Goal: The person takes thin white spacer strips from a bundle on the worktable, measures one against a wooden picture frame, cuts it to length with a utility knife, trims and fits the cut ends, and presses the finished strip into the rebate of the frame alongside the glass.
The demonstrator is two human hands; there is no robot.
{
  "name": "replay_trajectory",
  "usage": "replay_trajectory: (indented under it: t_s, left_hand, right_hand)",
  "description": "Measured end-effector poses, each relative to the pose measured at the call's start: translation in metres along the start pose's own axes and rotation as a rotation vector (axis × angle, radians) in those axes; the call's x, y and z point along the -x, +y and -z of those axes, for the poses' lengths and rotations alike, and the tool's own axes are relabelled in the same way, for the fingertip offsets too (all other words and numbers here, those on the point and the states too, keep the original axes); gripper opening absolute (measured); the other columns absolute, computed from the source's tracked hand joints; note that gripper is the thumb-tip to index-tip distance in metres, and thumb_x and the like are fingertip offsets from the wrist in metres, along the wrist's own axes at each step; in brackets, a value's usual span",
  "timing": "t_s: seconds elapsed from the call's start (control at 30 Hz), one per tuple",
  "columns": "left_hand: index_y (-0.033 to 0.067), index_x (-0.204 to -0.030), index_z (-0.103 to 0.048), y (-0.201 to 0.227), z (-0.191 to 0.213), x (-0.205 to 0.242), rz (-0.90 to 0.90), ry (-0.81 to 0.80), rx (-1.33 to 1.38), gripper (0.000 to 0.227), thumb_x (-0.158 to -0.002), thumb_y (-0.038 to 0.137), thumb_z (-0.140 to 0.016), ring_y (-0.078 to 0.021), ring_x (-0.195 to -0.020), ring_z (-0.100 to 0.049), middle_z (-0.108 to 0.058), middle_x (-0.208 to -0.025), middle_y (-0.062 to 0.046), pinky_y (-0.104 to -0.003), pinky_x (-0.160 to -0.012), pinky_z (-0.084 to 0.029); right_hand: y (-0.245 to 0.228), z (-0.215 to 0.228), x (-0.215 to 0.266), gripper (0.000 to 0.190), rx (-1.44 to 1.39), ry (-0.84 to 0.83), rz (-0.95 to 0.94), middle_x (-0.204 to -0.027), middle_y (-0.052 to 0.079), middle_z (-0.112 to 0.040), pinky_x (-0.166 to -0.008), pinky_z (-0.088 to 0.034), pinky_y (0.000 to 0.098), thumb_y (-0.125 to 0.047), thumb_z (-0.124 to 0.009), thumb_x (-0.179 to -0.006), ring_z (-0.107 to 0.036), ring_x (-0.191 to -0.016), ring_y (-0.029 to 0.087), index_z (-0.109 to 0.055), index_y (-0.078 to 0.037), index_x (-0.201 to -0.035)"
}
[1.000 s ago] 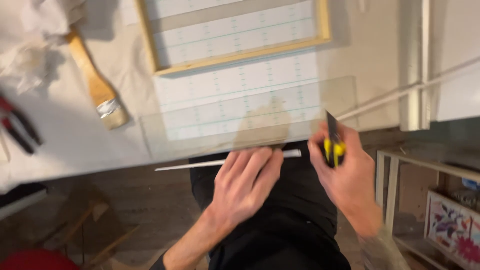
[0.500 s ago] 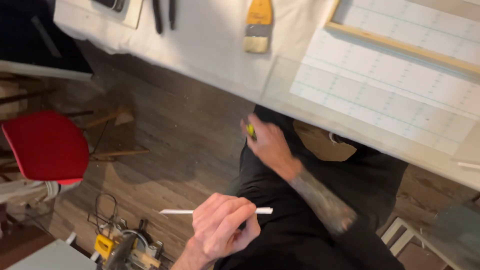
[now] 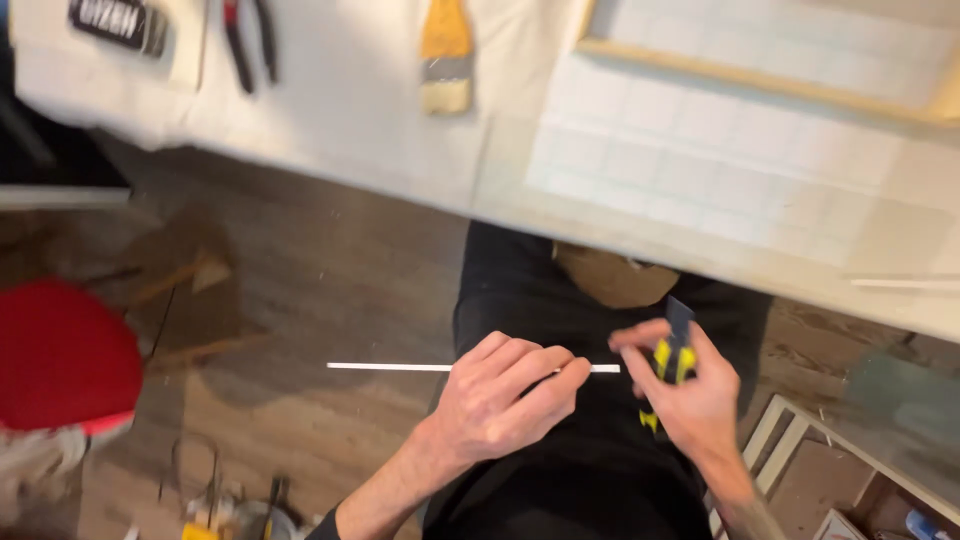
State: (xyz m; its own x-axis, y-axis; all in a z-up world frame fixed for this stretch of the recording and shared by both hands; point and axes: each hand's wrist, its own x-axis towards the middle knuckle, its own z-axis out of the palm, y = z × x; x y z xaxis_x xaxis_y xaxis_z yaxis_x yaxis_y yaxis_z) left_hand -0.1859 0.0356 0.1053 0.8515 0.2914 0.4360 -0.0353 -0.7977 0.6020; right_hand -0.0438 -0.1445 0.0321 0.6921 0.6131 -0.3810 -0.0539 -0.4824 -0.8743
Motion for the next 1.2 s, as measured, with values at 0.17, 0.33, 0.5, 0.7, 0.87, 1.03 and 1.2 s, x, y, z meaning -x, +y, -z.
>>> replay_trajectory:
  t_s: [0.17, 0.33, 0.5, 0.7, 0.87, 1.03, 1.2]
  left_hand:
    - [-0.0036, -0.12, -0.07, -0.002, -0.029, -0.065, -0.22, -0.127, 0.002, 0.037, -0.085, 0.006, -0.075, -0.0209, -0.096, -0.067, -0.067, -0.115, -0.01, -0.034, -0.08, -0.05]
    - [-0.0009, -0.121, -0.068, -0.003, -0.08, -0.123, -0.337, -0.133, -0.043, 0.033, -0.09, 0.009, -0.07, -0.0195, -0.097, -0.063, -0.064, -0.11, -0.006, -0.035, -0.083, -0.049]
    - [0.0007, -0.121, -0.067, -0.013, -0.118, -0.167, -0.37, -0.126, 0.012, 0.028, -0.094, 0.007, -0.069, -0.0199, -0.095, -0.063, -0.064, -0.11, -0.005, -0.036, -0.082, -0.048]
    - [0.0005, -0.131, -0.066, -0.051, -0.143, -0.204, -0.241, -0.184, -0.049, 0.037, -0.094, 0.004, -0.067, -0.0179, -0.101, -0.063, -0.065, -0.118, -0.007, -0.035, -0.085, -0.049]
    - [0.0021, -0.132, -0.063, -0.077, -0.144, -0.216, -0.143, -0.144, -0.074, 0.04, -0.093, 0.008, -0.066, -0.0201, -0.112, -0.062, -0.063, -0.121, -0.006, -0.037, -0.094, -0.049]
    - [0.0035, -0.134, -0.064, -0.092, -0.158, -0.216, -0.109, -0.165, -0.075, 0.04, -0.094, 0.008, -0.066, -0.019, -0.108, -0.062, -0.062, -0.118, -0.004, -0.037, -0.092, -0.048]
    - [0.0041, -0.136, -0.062, -0.101, -0.171, -0.214, -0.114, -0.155, -0.025, 0.037, -0.099, 0.008, -0.067, -0.0167, -0.105, -0.061, -0.059, -0.117, -0.003, -0.033, -0.09, -0.048]
  right_hand:
    - [-0.045, 0.061, 0.012, 0.028, 0.122, 0.277, 0.27, -0.103, 0.007, -0.076, -0.073, -0.056, 0.0224, -0.002, -0.084, -0.081, -0.07, -0.083, 0.01, -0.067, -0.002, -0.104]
    - [-0.079, 0.113, -0.024, 0.031, 0.319, 0.366, 0.56, -0.109, 0.009, -0.075, -0.078, -0.058, 0.0227, 0.002, -0.084, -0.087, -0.073, -0.095, 0.014, -0.064, -0.002, -0.11]
    - [-0.096, 0.154, -0.066, 0.028, 0.498, 0.367, 0.592, -0.104, 0.009, -0.076, -0.072, -0.056, 0.0232, 0.003, -0.085, -0.089, -0.072, -0.087, 0.013, -0.066, 0.0, -0.109]
    - [-0.093, 0.195, -0.115, 0.02, 0.515, 0.337, 0.368, -0.098, 0.004, -0.074, -0.056, -0.048, 0.0205, -0.005, -0.083, -0.091, -0.062, -0.068, 0.007, -0.071, 0.0, -0.106]
    - [-0.075, 0.201, -0.158, 0.006, 0.404, 0.297, -0.055, -0.066, 0.002, -0.053, -0.043, -0.029, 0.0256, -0.013, -0.076, -0.101, -0.041, -0.051, 0.006, -0.073, -0.008, -0.103]
    - [-0.039, 0.216, -0.177, 0.012, 0.428, 0.257, -0.032, -0.065, -0.004, -0.051, -0.044, -0.028, 0.0264, -0.018, -0.071, -0.103, -0.038, -0.049, 0.006, -0.067, -0.007, -0.108]
    - [0.019, 0.241, -0.191, 0.016, 0.551, 0.223, -0.068, -0.057, 0.002, -0.049, -0.04, -0.028, 0.0293, -0.021, -0.068, -0.108, -0.038, -0.044, 0.01, -0.07, -0.006, -0.115]
